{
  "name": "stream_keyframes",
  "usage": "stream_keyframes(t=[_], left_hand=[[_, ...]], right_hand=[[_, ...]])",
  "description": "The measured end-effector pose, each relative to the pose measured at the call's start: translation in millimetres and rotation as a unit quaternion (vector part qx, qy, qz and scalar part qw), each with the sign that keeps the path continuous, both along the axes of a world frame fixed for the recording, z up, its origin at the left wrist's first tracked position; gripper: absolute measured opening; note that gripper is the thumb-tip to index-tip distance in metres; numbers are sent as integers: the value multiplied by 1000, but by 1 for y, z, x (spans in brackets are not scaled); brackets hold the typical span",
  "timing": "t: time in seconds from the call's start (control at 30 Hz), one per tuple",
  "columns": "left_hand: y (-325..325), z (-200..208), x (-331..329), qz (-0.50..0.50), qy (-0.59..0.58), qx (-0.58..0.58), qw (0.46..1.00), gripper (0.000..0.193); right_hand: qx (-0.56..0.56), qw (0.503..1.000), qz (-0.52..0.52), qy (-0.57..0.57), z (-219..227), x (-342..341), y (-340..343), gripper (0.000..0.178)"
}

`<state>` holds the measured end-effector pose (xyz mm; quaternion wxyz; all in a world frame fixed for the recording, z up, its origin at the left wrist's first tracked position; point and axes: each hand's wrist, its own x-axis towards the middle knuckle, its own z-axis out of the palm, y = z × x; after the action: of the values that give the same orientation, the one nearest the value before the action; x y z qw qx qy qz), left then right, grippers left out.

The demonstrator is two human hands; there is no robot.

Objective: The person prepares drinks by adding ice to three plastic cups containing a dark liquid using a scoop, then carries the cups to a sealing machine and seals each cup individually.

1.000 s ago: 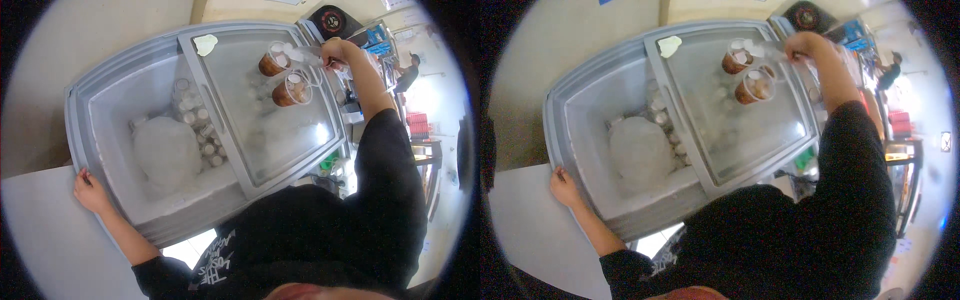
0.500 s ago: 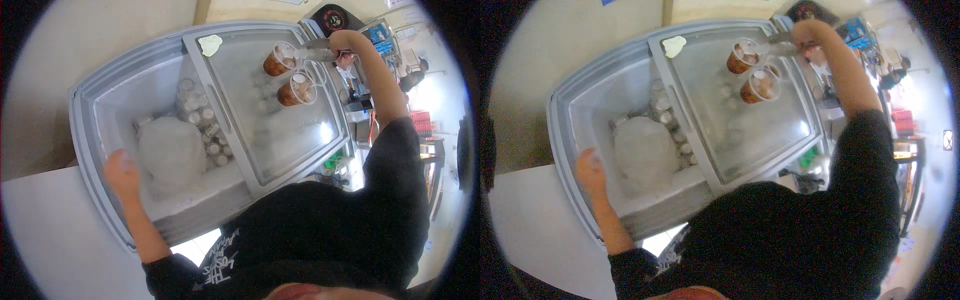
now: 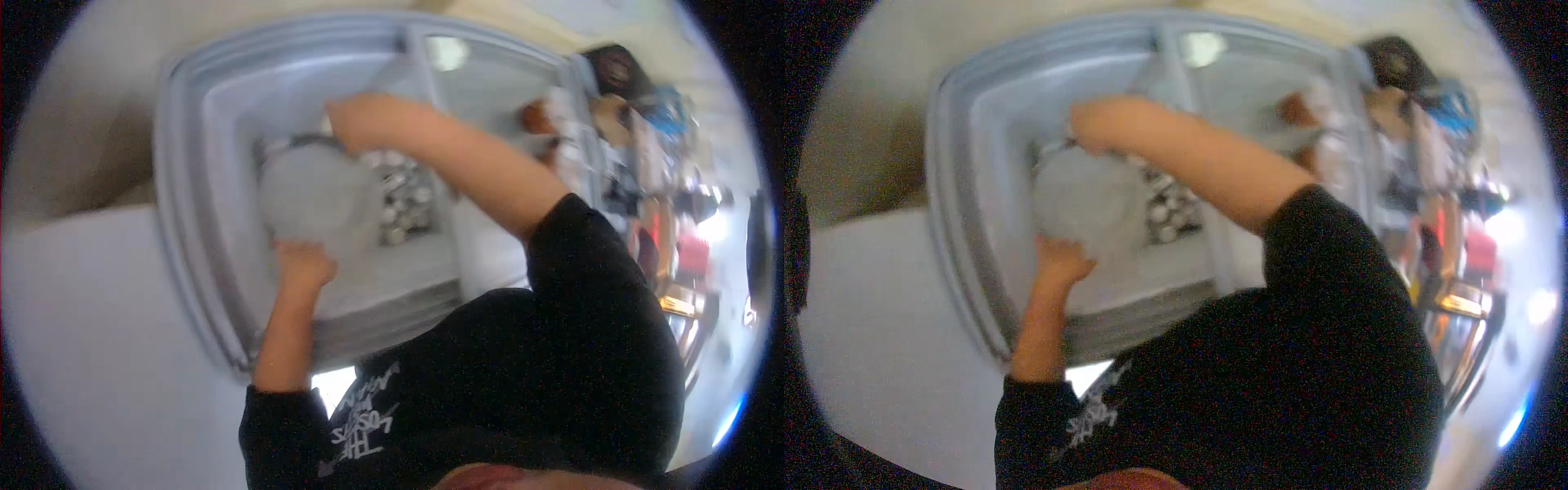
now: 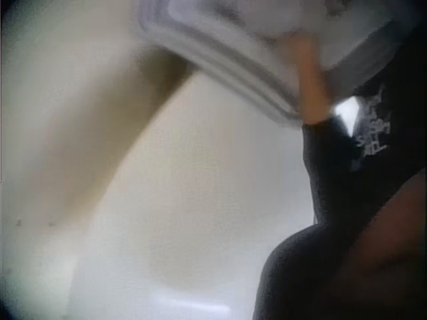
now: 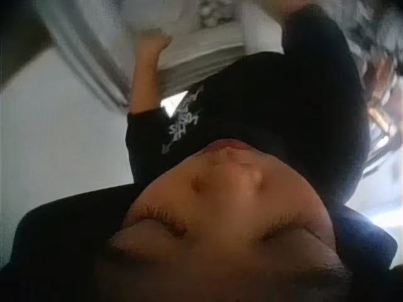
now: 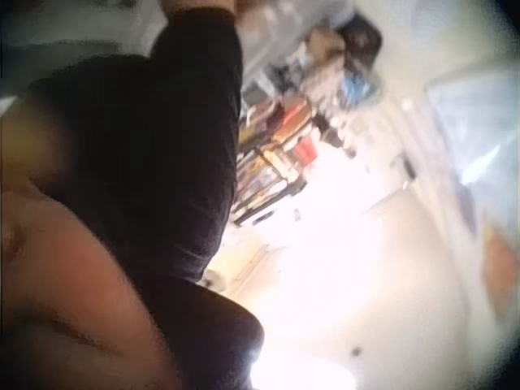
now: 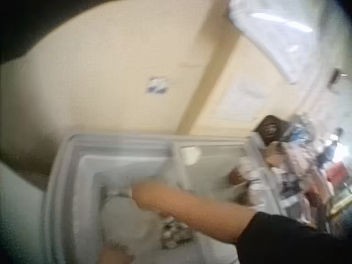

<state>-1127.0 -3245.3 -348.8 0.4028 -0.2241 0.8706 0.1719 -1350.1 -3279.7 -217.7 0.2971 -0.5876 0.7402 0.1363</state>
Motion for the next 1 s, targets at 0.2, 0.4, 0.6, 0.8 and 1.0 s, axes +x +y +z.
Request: stream_keyframes(t=[0.2, 0.4, 0.6, 0.8, 1.0], left_hand=[[-9, -17, -46, 61, 22, -30, 997, 51], [14, -65, -87, 78, 8, 8, 997, 35], [-10, -25, -75, 90, 18, 49, 995, 33], [-12, -30, -67, 128, 26, 22, 991, 30], [-35, -25, -66, 181, 0, 21, 983, 27]], right_hand=[[290, 922, 258, -13, -322, 44, 40, 31], [295, 925, 241, 3, -398, -25, 68, 40], [262, 950, -51, -163, -402, -45, 74, 51], [292, 929, 227, 26, -356, 0, 64, 52], [265, 945, 192, 16, -355, -37, 47, 50]])
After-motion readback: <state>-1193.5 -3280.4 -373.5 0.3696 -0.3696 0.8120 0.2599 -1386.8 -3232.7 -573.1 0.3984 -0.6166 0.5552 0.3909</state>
